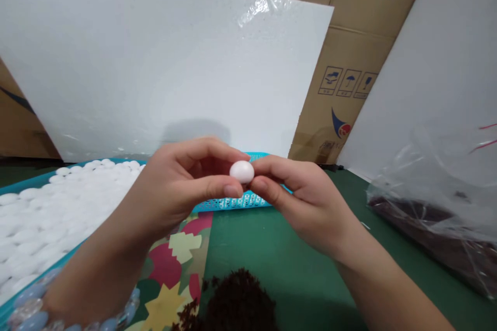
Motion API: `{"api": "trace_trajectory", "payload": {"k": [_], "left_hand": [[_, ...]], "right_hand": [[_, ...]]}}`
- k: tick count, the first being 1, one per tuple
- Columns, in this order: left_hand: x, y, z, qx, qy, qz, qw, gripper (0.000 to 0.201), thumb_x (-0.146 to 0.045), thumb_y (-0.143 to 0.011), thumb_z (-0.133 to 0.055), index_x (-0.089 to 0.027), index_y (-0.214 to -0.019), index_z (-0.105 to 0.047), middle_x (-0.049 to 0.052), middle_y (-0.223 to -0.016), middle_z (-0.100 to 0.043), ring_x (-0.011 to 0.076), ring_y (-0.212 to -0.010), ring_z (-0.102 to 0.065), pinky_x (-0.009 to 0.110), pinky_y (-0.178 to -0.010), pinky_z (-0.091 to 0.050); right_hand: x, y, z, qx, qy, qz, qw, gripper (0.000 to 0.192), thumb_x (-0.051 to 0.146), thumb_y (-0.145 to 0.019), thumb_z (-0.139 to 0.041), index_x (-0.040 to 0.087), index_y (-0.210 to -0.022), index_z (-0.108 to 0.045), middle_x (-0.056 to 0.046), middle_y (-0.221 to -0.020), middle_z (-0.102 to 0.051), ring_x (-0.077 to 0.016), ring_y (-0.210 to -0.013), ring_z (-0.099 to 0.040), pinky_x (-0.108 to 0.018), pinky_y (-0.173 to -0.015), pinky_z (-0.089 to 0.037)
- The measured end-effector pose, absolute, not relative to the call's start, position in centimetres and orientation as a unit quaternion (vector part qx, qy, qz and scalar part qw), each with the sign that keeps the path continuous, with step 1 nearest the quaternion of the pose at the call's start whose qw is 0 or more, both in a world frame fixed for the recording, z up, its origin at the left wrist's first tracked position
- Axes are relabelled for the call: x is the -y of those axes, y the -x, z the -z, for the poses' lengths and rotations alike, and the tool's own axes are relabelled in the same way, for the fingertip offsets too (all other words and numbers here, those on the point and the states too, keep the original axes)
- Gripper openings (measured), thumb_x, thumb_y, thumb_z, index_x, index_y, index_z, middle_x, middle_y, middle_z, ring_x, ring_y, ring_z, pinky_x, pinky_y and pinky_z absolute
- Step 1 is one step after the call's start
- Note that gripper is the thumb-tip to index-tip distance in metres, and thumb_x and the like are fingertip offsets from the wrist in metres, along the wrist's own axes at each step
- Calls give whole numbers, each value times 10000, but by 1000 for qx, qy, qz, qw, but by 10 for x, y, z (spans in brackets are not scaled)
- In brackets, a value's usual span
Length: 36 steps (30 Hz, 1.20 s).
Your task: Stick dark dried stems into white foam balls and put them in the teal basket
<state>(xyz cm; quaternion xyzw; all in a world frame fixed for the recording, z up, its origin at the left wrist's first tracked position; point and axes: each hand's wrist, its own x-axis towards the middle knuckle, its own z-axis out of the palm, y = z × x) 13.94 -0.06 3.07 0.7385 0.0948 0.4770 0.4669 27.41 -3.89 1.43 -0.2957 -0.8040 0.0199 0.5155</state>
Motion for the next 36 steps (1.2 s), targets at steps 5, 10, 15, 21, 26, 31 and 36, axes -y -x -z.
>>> {"api": "trace_trajectory", "payload": {"k": [5,10,15,21,26,31,36], "left_hand": [[0,-136,-33,-110,-756,-466,445,121,-61,-547,-552,-156,-589,-615,-65,-539,-602,30,-498,-517,55,-424,-394],[2,-133,-33,-143,-737,-461,472,136,-122,-510,-581,-181,-627,-618,-45,-522,-596,77,-484,-518,126,-393,-401],[1,-128,-33,-122,-774,-458,421,96,-102,-546,-567,-173,-594,-609,-44,-566,-561,57,-516,-512,98,-417,-406],[-5,-125,-30,-77,-800,-455,383,158,-68,-592,-542,-213,-633,-590,-54,-686,-582,57,-593,-539,87,-492,-450],[-4,-128,-30,-55,-774,-453,438,205,2,-560,-538,-178,-643,-589,-58,-708,-591,51,-630,-537,67,-510,-448],[-4,-133,-29,-34,-764,-471,439,206,-5,-556,-549,-185,-651,-580,-56,-699,-560,50,-638,-524,70,-524,-446],[-3,-134,-27,-35,-761,-485,429,208,9,-565,-532,-186,-626,-572,-53,-678,-529,36,-617,-508,65,-531,-435]], "right_hand": [[40,-273,-14,807,285,13,517,188,142,-763,-388,125,-627,-516,23,-549,-519,-61,-485,-465,-131,-422,-352],[41,-270,-14,782,295,90,541,54,113,-687,-518,122,-635,-528,27,-582,-566,-58,-504,-495,-119,-455,-375],[43,-266,-13,755,310,134,562,36,102,-644,-561,123,-644,-531,20,-600,-581,-74,-518,-506,-145,-474,-399],[40,-266,-11,742,287,122,593,77,34,-628,-547,99,-658,-521,-5,-637,-565,-72,-584,-499,-134,-517,-415],[37,-266,-10,733,280,88,613,88,29,-633,-526,105,-674,-508,-21,-658,-537,-85,-612,-493,-144,-493,-426],[41,-265,-10,728,266,57,629,92,31,-642,-514,118,-667,-495,-22,-657,-525,-76,-611,-494,-123,-501,-430],[42,-265,-10,729,254,66,632,101,35,-650,-512,132,-662,-489,-18,-652,-523,-82,-607,-490,-147,-520,-429]]}}
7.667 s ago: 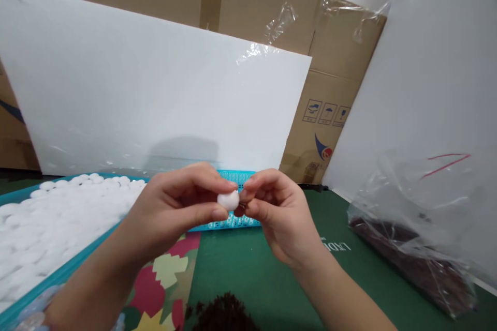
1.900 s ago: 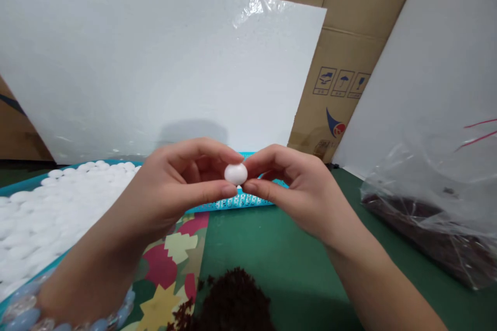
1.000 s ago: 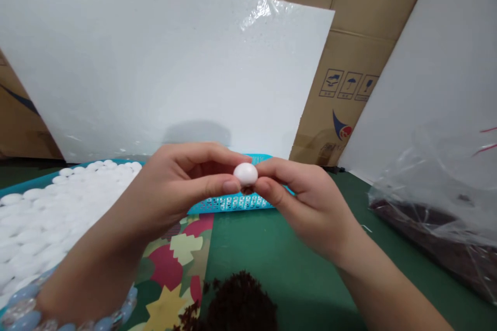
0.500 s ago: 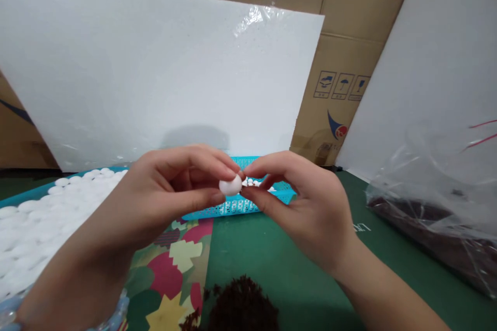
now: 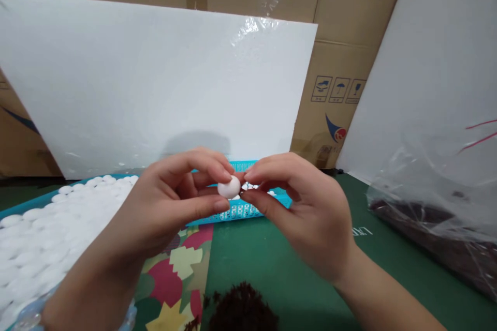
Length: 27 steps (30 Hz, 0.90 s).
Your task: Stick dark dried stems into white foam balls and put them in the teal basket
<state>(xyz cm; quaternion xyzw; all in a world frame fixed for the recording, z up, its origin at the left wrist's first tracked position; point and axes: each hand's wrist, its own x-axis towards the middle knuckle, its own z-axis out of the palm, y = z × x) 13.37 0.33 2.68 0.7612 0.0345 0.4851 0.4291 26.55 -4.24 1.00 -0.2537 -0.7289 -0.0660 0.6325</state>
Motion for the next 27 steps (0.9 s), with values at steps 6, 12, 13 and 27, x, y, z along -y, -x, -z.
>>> {"api": "trace_trajectory", "payload": {"k": [6,12,13,27], "left_hand": [[1,-133,-27,-15,-746,-476,466,263,41,-567,-511,-197,-672,-549,-59,-697,-547,41,-636,-525,74,-544,-443],[2,-133,-26,4,-741,-464,484,289,33,-590,-498,-228,-711,-525,-73,-716,-563,43,-657,-532,77,-554,-453],[2,-133,-26,8,-742,-463,485,288,30,-593,-499,-229,-716,-524,-75,-719,-562,38,-651,-530,71,-555,-451],[-1,-132,-27,17,-757,-453,470,177,-68,-583,-562,-209,-689,-575,-60,-690,-539,36,-595,-487,63,-489,-420]], "right_hand": [[41,-267,-11,729,222,43,646,115,24,-642,-521,130,-668,-487,-16,-661,-505,-78,-614,-479,-122,-527,-431],[39,-267,-9,726,205,31,656,142,41,-644,-527,174,-671,-485,9,-685,-487,-86,-647,-486,-131,-519,-443],[39,-267,-8,725,202,33,657,148,38,-644,-525,177,-672,-484,10,-690,-485,-85,-654,-485,-129,-519,-443],[41,-268,-10,749,177,115,628,65,62,-698,-490,91,-658,-533,-38,-645,-498,-63,-617,-481,-103,-587,-406]]}}
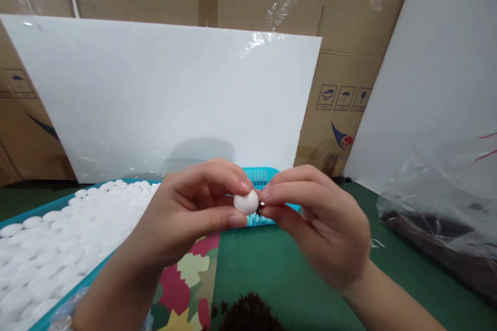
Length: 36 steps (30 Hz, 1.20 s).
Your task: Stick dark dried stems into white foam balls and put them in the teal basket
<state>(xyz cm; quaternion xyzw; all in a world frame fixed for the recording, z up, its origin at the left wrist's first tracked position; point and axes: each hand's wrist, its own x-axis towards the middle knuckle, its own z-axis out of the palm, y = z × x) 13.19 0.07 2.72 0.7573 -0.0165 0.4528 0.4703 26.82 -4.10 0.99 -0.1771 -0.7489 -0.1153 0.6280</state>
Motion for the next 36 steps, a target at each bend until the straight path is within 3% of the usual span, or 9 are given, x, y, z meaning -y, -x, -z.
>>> {"api": "trace_trajectory", "payload": {"k": [12,22,30,36], "left_hand": [[1,-131,-26,0,-767,-481,425,137,-215,-510,-623,-191,-635,-573,-57,-593,-530,30,-532,-481,74,-469,-420],[7,-136,-30,-12,-762,-496,416,156,-220,-478,-640,-191,-614,-570,-69,-579,-535,26,-522,-486,68,-461,-427],[8,-134,-28,-20,-766,-504,399,137,-233,-496,-628,-207,-617,-568,-69,-574,-524,32,-522,-477,85,-439,-417],[5,-134,-28,-6,-782,-488,388,164,-259,-478,-637,-219,-615,-556,-68,-574,-512,37,-501,-460,89,-403,-404]], "right_hand": [[43,-266,-11,756,171,129,618,87,79,-706,-491,43,-651,-547,-55,-621,-548,-66,-616,-476,-96,-603,-402],[45,-266,-12,747,174,136,626,79,94,-722,-474,105,-660,-521,-28,-627,-516,-57,-601,-484,-90,-593,-419],[53,-260,-22,746,170,187,616,285,142,-807,-307,177,-628,-525,-8,-562,-503,-55,-504,-511,-92,-500,-444],[50,-262,-19,758,168,189,600,138,86,-756,-384,124,-676,-490,-29,-605,-502,-60,-567,-509,-88,-556,-434]]}}
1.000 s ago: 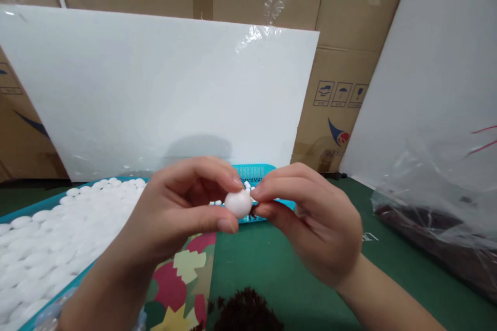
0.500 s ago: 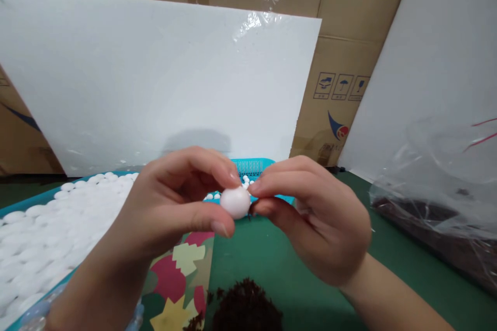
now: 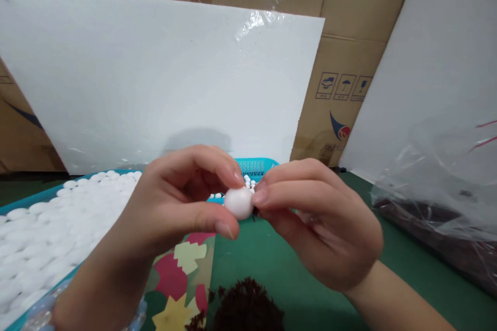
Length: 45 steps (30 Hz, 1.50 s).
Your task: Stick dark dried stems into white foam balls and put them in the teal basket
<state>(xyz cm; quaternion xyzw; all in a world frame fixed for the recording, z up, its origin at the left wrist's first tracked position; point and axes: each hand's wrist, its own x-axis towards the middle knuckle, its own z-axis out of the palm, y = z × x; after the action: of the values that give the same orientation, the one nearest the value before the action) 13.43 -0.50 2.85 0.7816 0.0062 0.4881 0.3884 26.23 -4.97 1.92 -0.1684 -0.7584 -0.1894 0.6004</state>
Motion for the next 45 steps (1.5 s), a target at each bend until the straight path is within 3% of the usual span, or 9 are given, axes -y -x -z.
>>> {"api": "trace_trajectory", "payload": {"k": [12,22,28,45], "left_hand": [[10,-136,-32,-11,-800,-497,337,205,-108,-500,-627,-224,-625,-513,-53,-605,-434,44,-504,-439,102,-377,-394],[8,-137,-27,10,-806,-507,306,222,-16,-538,-572,-187,-636,-470,-50,-619,-418,28,-568,-438,54,-488,-410],[6,-138,-27,3,-800,-524,293,232,-17,-523,-582,-194,-629,-474,-53,-607,-439,34,-563,-448,67,-478,-403],[6,-139,-24,-19,-783,-545,301,221,-179,-477,-641,-185,-591,-452,-54,-573,-417,40,-502,-413,79,-413,-390]], "right_hand": [[43,-267,-9,769,155,61,617,213,-23,-687,-391,168,-737,-472,-19,-729,-495,-84,-720,-479,-150,-640,-436],[41,-265,-6,755,140,16,641,190,-1,-679,-399,162,-744,-471,-15,-753,-518,-96,-764,-481,-174,-630,-439],[41,-264,-7,766,153,-3,625,194,-9,-665,-394,173,-724,-423,-33,-801,-515,-121,-795,-496,-219,-655,-447],[40,-264,-9,772,158,-8,615,155,32,-675,-455,161,-736,-395,-28,-732,-489,-117,-761,-480,-199,-640,-433]]}}
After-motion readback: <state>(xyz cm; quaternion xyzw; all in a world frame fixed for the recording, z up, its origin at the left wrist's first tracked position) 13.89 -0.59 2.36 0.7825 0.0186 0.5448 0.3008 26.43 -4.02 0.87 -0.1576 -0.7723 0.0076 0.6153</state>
